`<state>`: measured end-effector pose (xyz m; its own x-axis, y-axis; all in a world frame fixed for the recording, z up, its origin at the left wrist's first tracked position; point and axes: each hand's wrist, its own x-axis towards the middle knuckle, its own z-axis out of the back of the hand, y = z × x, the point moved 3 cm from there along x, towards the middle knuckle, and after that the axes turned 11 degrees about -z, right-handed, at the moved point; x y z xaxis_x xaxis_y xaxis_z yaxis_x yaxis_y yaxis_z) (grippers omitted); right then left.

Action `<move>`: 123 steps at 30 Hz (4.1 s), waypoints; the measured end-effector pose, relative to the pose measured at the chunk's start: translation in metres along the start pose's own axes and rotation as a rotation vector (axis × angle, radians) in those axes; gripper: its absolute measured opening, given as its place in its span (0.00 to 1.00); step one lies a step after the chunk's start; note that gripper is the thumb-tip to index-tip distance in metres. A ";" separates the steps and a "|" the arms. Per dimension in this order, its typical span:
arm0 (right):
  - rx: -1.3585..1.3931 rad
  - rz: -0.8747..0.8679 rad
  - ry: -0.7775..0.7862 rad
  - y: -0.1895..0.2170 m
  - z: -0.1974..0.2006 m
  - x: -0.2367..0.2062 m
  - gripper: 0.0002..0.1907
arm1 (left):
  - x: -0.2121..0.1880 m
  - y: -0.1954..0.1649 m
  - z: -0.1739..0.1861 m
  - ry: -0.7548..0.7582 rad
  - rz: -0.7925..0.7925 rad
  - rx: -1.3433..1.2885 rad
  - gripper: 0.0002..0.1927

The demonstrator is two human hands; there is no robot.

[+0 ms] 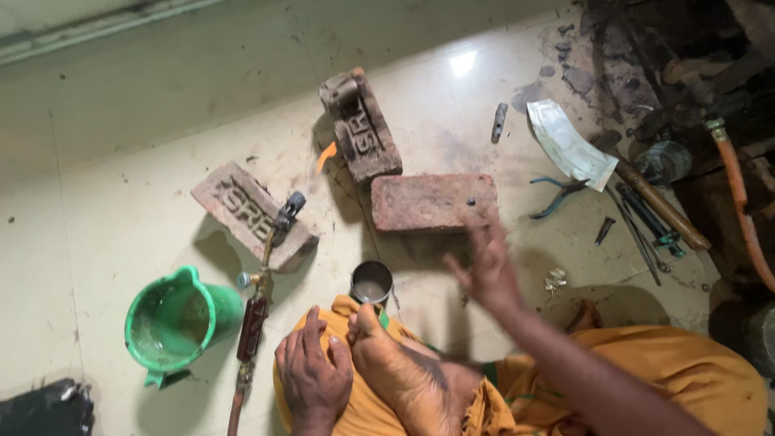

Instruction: The person sits on the workshop floor and arranges small items near a brick, then lights a blowtorch and heats a thin metal rod in the flame, holding the torch with one hand and the rod with the other. They dip the heated rod into a small metal cup and continue heating it over the brick.

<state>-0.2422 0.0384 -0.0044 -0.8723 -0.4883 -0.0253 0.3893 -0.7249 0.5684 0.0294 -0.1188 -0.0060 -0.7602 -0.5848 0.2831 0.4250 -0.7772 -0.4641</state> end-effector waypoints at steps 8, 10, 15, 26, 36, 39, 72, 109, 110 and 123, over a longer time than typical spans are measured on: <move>-0.799 0.082 0.436 -0.027 0.029 0.097 0.70 | 0.000 -0.008 0.004 -0.008 0.001 0.019 0.31; -0.655 0.175 0.460 -0.024 0.030 0.106 0.72 | 0.001 -0.008 0.004 0.000 0.004 0.015 0.32; -0.537 0.342 0.430 -0.043 0.030 0.130 0.65 | -0.004 -0.001 0.001 0.005 0.007 0.020 0.32; -0.393 0.391 0.203 -0.102 0.038 0.007 0.43 | -0.024 0.021 -0.037 -0.178 -0.056 0.062 0.30; -0.125 -0.161 0.172 -0.229 0.117 -0.030 0.14 | -0.031 0.032 -0.048 -0.127 -0.021 0.066 0.28; -0.163 -0.280 0.158 -0.263 0.123 -0.009 0.16 | -0.029 0.030 -0.047 -0.113 -0.011 0.057 0.28; -0.187 -0.105 0.263 -0.194 0.023 0.039 0.09 | 0.159 -0.078 -0.151 0.364 0.313 -0.166 0.78; -0.095 -0.107 0.257 -0.271 0.107 -0.021 0.19 | 0.030 -0.026 0.015 -0.288 -0.074 -0.055 0.46; -0.220 -0.005 0.293 -0.260 0.097 -0.017 0.20 | 0.022 -0.023 0.015 -0.267 -0.067 -0.053 0.46; -0.382 -0.125 0.395 -0.213 0.064 -0.005 0.20 | 0.016 0.004 -0.005 -0.011 0.193 -0.015 0.47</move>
<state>-0.3401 0.2264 -0.0728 -0.7701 -0.4788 -0.4215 0.4335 -0.8776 0.2048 0.0164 -0.1300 -0.0077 -0.6597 -0.7253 0.1970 0.5548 -0.6468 -0.5233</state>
